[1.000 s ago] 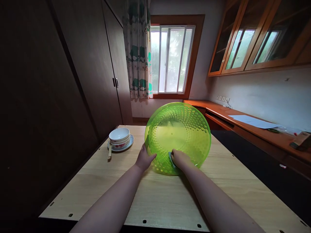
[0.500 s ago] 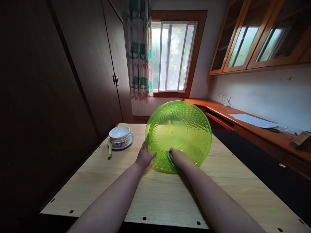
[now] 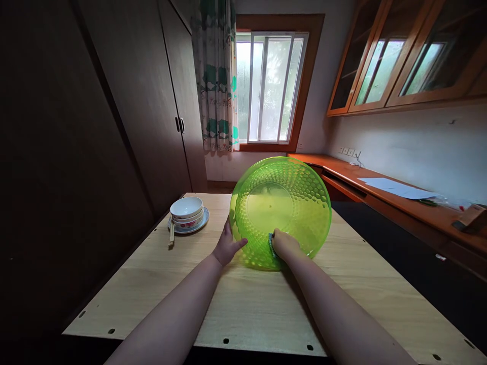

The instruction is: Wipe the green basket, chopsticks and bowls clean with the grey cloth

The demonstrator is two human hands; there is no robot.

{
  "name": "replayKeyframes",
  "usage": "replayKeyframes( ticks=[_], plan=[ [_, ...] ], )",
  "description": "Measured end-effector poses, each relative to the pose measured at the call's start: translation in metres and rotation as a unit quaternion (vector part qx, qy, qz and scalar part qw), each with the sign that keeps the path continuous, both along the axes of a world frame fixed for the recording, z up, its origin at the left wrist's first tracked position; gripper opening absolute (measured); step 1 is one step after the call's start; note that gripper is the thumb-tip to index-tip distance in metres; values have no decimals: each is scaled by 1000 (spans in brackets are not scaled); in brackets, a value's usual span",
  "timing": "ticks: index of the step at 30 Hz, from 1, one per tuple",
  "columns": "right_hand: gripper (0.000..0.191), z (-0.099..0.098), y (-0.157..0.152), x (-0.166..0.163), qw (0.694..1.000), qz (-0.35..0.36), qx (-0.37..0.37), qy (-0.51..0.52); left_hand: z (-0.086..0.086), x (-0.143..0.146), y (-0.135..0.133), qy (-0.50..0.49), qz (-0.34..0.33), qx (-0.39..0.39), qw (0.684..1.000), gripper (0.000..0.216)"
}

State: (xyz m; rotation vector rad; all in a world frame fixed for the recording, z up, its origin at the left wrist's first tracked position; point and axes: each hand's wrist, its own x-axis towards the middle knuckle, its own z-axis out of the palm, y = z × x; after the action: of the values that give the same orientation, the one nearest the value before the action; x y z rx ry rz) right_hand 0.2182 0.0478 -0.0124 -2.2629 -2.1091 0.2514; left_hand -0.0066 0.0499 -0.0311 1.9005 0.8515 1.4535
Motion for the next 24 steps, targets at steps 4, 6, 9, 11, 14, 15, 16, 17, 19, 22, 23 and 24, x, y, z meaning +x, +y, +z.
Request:
replayKeyframes(
  ticks=[4, 6, 9, 11, 14, 15, 16, 17, 19, 22, 23, 24],
  plan=[
    [30, -1, 1, -1, 1000, -6, 5, 12, -7, 6, 1, 55, 16, -39, 998, 98],
    [30, -2, 1, -3, 1000, 6, 8, 17, -11, 11, 2, 72, 21, -77, 994, 87],
    [31, -4, 1, -6, 998, 50, 19, 26, -13, 15, 2, 64, 31, -122, 990, 70],
    [30, -6, 0, -9, 996, 71, 30, 35, -12, 16, 2, 42, 51, -119, 991, 66],
    [29, -6, -2, -11, 995, 80, 37, 42, -8, 11, 2, 8, 72, -83, 994, 70],
    [29, -5, -3, -10, 996, 76, 33, 40, -6, 9, 2, 0, 75, -68, 995, 73],
    [29, -3, -3, -9, 997, 65, 26, 34, -5, 6, 2, -6, 77, -51, 996, 76],
    [30, -1, -3, -8, 998, 49, 18, 27, -5, 4, 3, -10, 79, -35, 996, 79],
    [30, 4, -3, -3, 1000, 9, 4, 12, -4, -1, 4, -12, 81, -11, 997, 84],
    [31, 10, -3, 3, 999, -34, -1, 0, -4, -5, 6, -5, 78, 6, 997, 84],
    [31, 11, -3, 4, 999, -34, -2, -5, -4, -6, 6, -2, 77, 10, 997, 84],
    [31, 11, -4, 4, 1000, -23, -2, -9, -5, -6, 6, 1, 79, 14, 997, 83]
  ],
)
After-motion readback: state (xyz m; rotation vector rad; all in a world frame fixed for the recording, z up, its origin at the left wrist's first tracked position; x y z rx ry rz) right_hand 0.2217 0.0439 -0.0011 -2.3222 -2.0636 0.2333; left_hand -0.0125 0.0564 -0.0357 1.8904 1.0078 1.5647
